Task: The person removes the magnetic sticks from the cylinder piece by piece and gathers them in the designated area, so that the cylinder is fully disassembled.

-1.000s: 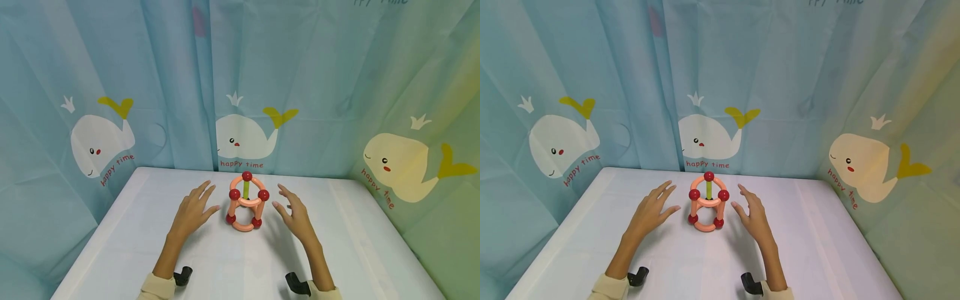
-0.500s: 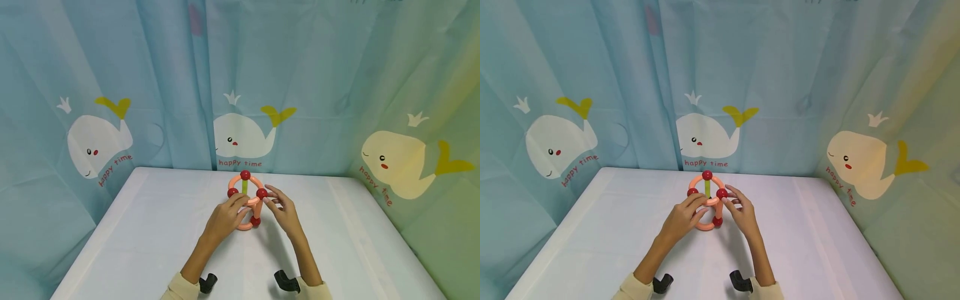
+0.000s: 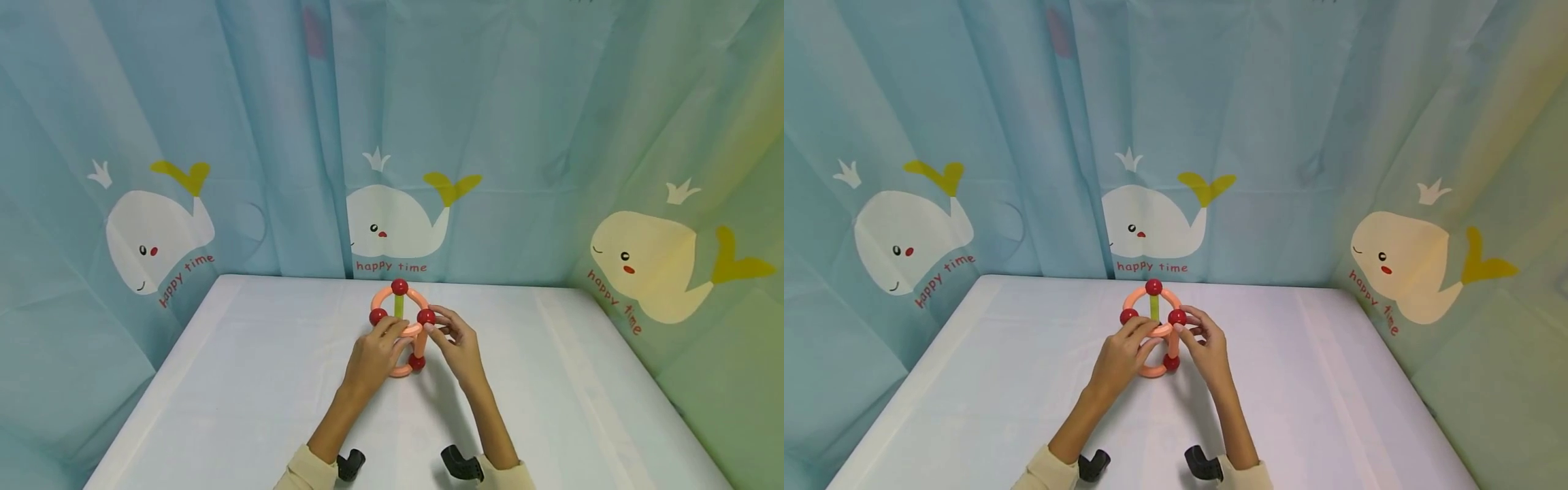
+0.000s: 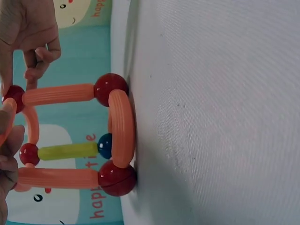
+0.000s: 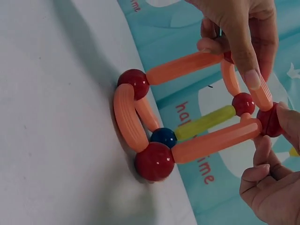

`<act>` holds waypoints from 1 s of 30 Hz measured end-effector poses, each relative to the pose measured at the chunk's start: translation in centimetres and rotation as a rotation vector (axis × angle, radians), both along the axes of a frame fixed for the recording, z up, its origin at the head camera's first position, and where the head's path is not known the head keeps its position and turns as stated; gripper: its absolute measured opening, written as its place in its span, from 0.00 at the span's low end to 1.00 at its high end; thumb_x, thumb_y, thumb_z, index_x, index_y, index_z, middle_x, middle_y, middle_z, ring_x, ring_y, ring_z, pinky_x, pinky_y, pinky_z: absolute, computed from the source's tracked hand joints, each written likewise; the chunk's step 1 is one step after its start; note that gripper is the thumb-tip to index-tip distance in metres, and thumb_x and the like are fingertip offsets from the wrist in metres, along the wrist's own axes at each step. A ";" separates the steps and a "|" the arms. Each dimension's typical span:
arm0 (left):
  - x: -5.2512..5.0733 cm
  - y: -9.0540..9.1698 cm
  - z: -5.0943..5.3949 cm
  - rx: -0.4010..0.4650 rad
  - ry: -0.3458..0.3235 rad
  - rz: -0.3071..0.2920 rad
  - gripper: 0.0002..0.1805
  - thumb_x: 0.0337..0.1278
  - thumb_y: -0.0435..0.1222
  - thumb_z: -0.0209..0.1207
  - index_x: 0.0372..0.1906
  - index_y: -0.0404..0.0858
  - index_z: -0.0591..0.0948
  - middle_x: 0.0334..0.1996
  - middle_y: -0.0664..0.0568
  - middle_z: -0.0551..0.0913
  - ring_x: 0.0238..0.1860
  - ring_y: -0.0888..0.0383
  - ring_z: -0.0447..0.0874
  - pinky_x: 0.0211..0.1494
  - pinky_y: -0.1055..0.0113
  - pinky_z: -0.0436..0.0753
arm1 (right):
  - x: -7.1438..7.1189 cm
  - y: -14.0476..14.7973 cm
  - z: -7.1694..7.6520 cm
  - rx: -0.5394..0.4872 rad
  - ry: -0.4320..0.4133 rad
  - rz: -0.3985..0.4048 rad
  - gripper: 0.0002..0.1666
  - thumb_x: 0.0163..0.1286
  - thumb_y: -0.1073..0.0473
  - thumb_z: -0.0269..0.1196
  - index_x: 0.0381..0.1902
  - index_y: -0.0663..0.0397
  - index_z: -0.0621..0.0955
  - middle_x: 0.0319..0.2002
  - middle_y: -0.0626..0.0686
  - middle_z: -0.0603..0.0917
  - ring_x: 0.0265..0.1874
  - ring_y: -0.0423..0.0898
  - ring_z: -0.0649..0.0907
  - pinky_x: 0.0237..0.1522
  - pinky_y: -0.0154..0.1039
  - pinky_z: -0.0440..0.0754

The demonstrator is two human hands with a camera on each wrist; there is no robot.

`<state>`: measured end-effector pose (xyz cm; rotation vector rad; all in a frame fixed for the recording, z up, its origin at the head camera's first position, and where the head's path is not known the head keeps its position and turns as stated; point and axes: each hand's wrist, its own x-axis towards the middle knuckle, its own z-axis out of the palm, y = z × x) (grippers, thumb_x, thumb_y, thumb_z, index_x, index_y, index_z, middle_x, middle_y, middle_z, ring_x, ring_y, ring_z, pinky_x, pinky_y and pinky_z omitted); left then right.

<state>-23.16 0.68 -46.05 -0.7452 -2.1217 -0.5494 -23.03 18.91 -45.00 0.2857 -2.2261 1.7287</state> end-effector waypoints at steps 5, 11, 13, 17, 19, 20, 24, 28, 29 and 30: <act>-0.2 0.1 0.0 -0.006 0.022 0.014 0.16 0.51 0.41 0.70 0.45 0.40 0.86 0.37 0.52 0.81 0.28 0.63 0.84 0.32 0.75 0.82 | 0.7 -0.7 1.2 -0.015 -0.004 -0.006 0.22 0.67 0.64 0.65 0.58 0.62 0.78 0.47 0.66 0.85 0.36 0.53 0.80 0.40 0.35 0.77; -0.4 0.2 0.0 0.001 0.031 0.009 0.13 0.53 0.41 0.69 0.43 0.41 0.87 0.36 0.53 0.80 0.27 0.63 0.83 0.28 0.76 0.81 | 1.9 -1.4 3.0 -0.006 -0.003 -0.027 0.21 0.66 0.66 0.64 0.57 0.66 0.78 0.46 0.67 0.84 0.35 0.51 0.79 0.36 0.32 0.77; -0.4 0.2 0.0 0.002 0.035 0.007 0.12 0.54 0.41 0.68 0.43 0.41 0.86 0.36 0.53 0.80 0.27 0.63 0.83 0.27 0.76 0.80 | 2.0 -1.5 3.1 0.006 0.000 -0.038 0.21 0.66 0.66 0.65 0.56 0.65 0.78 0.46 0.67 0.84 0.34 0.51 0.79 0.33 0.31 0.76; -0.4 0.2 0.0 -0.003 0.033 0.004 0.12 0.52 0.40 0.70 0.42 0.42 0.87 0.36 0.54 0.80 0.27 0.63 0.82 0.27 0.76 0.79 | 1.9 -1.6 3.1 0.029 0.006 -0.053 0.21 0.66 0.65 0.65 0.56 0.64 0.79 0.44 0.67 0.85 0.32 0.50 0.79 0.27 0.30 0.74; -0.3 0.2 -0.2 -0.011 0.032 -0.011 0.13 0.48 0.39 0.72 0.41 0.42 0.86 0.37 0.54 0.81 0.28 0.63 0.82 0.28 0.75 0.81 | 1.9 -1.6 3.1 0.040 0.009 -0.061 0.21 0.66 0.65 0.65 0.56 0.64 0.79 0.44 0.66 0.85 0.31 0.49 0.79 0.25 0.30 0.72; -0.2 0.2 -0.3 -0.020 0.031 -0.020 0.14 0.46 0.39 0.73 0.41 0.42 0.86 0.37 0.54 0.80 0.28 0.63 0.81 0.28 0.74 0.81 | 2.0 -1.6 3.1 0.042 0.008 -0.064 0.21 0.66 0.65 0.65 0.56 0.64 0.79 0.44 0.66 0.85 0.31 0.49 0.79 0.24 0.29 0.72; 0.0 0.2 -0.8 -0.047 0.028 -0.062 0.19 0.40 0.40 0.77 0.41 0.42 0.85 0.38 0.52 0.80 0.29 0.62 0.82 0.30 0.72 0.82 | 2.1 -1.5 3.3 0.045 -0.003 -0.069 0.20 0.66 0.66 0.65 0.56 0.64 0.79 0.44 0.66 0.85 0.31 0.48 0.79 0.25 0.29 0.72; 0.1 0.0 -0.7 -0.050 0.033 -0.072 0.20 0.40 0.42 0.77 0.42 0.42 0.85 0.39 0.52 0.80 0.28 0.61 0.82 0.29 0.71 0.83 | 2.2 -1.4 3.3 0.046 -0.005 -0.052 0.21 0.66 0.66 0.65 0.57 0.64 0.78 0.45 0.66 0.85 0.32 0.50 0.79 0.26 0.30 0.73; 0.1 -0.1 -0.6 -0.048 0.036 -0.076 0.20 0.40 0.42 0.77 0.42 0.42 0.85 0.39 0.52 0.81 0.28 0.61 0.82 0.29 0.71 0.83 | 2.2 -1.4 3.3 0.048 0.000 -0.045 0.21 0.66 0.66 0.65 0.57 0.64 0.78 0.45 0.66 0.85 0.32 0.50 0.79 0.26 0.30 0.73; 0.1 -0.2 -0.6 -0.045 0.038 -0.083 0.20 0.41 0.42 0.77 0.42 0.42 0.85 0.39 0.51 0.81 0.28 0.61 0.82 0.28 0.72 0.82 | 2.2 -1.4 3.3 0.047 0.003 -0.042 0.21 0.66 0.66 0.64 0.57 0.65 0.78 0.45 0.67 0.85 0.32 0.50 0.79 0.26 0.30 0.73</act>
